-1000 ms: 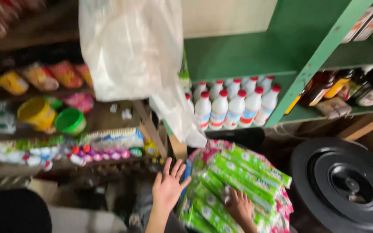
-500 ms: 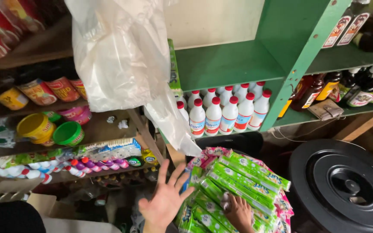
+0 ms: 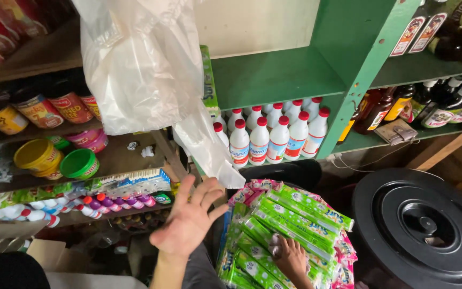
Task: The person wipes individual packets of laundry detergent with a cloth and places them onto a shelf in a pantry.
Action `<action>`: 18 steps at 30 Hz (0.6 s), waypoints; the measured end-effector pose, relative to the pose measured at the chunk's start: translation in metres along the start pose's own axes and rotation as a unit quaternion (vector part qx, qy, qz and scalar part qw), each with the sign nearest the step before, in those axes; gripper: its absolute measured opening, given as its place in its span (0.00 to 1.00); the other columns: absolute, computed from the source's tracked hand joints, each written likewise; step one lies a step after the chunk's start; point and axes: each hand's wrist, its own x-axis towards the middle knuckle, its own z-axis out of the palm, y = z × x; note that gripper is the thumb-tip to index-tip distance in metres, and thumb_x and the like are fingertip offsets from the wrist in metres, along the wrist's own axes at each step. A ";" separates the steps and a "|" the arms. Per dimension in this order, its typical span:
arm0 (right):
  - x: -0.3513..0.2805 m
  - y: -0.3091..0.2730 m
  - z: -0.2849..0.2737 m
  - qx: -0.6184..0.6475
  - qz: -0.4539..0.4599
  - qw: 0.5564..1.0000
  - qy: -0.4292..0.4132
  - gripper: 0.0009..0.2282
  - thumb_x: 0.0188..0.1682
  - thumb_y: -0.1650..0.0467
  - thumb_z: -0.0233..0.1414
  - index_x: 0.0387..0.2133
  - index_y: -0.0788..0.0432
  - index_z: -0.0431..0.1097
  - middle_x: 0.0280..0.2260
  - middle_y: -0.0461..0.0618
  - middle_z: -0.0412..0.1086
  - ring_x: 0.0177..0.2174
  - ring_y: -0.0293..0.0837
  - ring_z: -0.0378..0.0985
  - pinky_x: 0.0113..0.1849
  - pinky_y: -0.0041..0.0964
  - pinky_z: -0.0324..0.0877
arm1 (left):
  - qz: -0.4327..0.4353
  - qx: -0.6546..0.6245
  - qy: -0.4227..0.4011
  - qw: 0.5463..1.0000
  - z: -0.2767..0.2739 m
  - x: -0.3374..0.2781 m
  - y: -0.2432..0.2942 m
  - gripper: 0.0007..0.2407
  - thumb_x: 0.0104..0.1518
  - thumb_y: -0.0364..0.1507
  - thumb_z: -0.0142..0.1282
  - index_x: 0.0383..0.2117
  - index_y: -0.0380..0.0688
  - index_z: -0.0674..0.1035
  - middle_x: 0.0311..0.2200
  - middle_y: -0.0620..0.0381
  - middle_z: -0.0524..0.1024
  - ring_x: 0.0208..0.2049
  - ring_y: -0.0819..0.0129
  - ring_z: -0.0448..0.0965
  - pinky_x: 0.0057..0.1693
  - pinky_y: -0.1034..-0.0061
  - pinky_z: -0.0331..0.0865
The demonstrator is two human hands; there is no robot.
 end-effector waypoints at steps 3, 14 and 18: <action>-0.001 -0.001 0.001 -0.004 0.005 1.000 0.005 0.31 0.34 0.61 0.62 0.55 0.45 0.65 0.44 0.48 0.69 0.48 0.52 0.70 0.50 0.51 0.64 | 0.023 -0.011 -0.084 0.996 0.009 0.010 0.016 0.53 0.35 0.57 0.72 0.72 0.56 0.57 0.72 0.42 0.54 0.71 0.43 0.59 0.72 0.43 0.55; -0.004 -0.004 -0.002 -0.005 -0.006 1.000 0.018 0.28 0.35 0.61 0.61 0.53 0.45 0.66 0.43 0.49 0.70 0.47 0.53 0.71 0.48 0.51 0.66 | 0.136 -0.134 -0.126 0.973 0.033 0.054 0.069 0.46 0.48 0.61 0.59 0.74 0.60 0.55 0.72 0.45 0.59 0.63 0.50 0.68 0.67 0.52 0.62; -0.003 0.000 0.003 0.015 -0.012 0.999 0.037 0.27 0.35 0.62 0.61 0.52 0.46 0.66 0.43 0.50 0.70 0.46 0.54 0.71 0.48 0.52 0.66 | 0.027 0.230 -0.084 0.969 0.059 0.065 0.046 0.49 0.47 0.57 0.66 0.75 0.60 0.50 0.67 0.39 0.64 0.48 0.49 0.78 0.56 0.57 0.72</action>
